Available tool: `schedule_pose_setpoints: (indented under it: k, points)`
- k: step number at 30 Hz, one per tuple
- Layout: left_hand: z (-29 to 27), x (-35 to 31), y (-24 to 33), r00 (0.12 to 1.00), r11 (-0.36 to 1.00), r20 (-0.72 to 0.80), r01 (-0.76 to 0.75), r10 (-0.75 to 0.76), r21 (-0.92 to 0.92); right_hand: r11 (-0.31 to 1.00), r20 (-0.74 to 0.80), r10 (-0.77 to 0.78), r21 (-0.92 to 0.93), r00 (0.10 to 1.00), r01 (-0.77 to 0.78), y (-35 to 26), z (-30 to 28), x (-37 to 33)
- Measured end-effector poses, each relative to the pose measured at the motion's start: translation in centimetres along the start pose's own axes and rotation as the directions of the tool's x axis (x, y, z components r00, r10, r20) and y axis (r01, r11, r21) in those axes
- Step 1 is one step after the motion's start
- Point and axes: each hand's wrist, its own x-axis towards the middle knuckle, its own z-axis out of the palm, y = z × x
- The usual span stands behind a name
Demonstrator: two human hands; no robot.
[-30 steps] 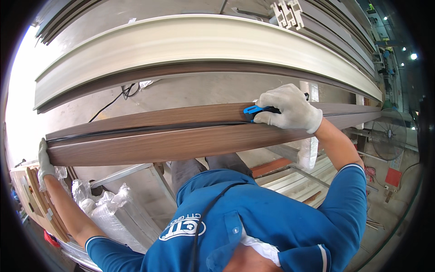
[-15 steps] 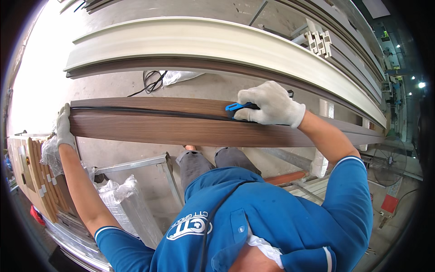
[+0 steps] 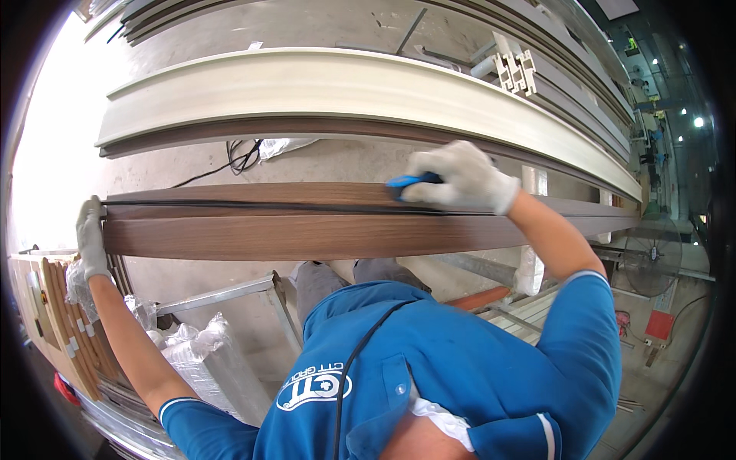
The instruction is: The person inserts a black rubber seal strip into a groove along the edge of long wooden planks using a blue-handled tool. They repeatedly position the strip, press it into place, and move to the next plank.
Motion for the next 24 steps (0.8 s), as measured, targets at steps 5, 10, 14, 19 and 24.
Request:
schedule_pose_setpoints:
  k: [5, 10, 14, 19, 24]
  points:
    - [-3.0, 4.8, 6.8, 0.968, 0.881, -0.14, -0.247, 0.207, -0.403, 0.965, -0.055, 0.257, 0.07, 0.965, -0.253, 2.8, -0.7, -8.9]
    - [-3.4, 3.2, 4.8, 0.972, 0.828, -0.054, -0.165, 0.228, 0.537, 0.977, -0.183, 0.205, 0.091, 0.962, -0.191, 4.4, 0.2, -11.3]
    - [-2.4, 0.2, -1.1, 0.976, 0.955, -0.117, 0.203, -0.181, 0.218, 0.983, -0.179, 0.184, 0.044, 0.966, -0.179, 5.4, 0.3, -11.6]
    - [0.3, -1.3, -3.4, 0.967, 0.918, -0.015, 0.237, -0.254, -0.32, 0.99, -0.128, 0.142, 0.031, 0.982, -0.139, 5.4, 0.1, -11.0]
    - [2.0, -2.2, -1.9, 0.912, 0.886, -0.061, 0.377, -0.406, -0.272, 0.997, -0.096, 0.06, -0.033, 0.994, -0.064, 3.0, 0.4, -7.4]
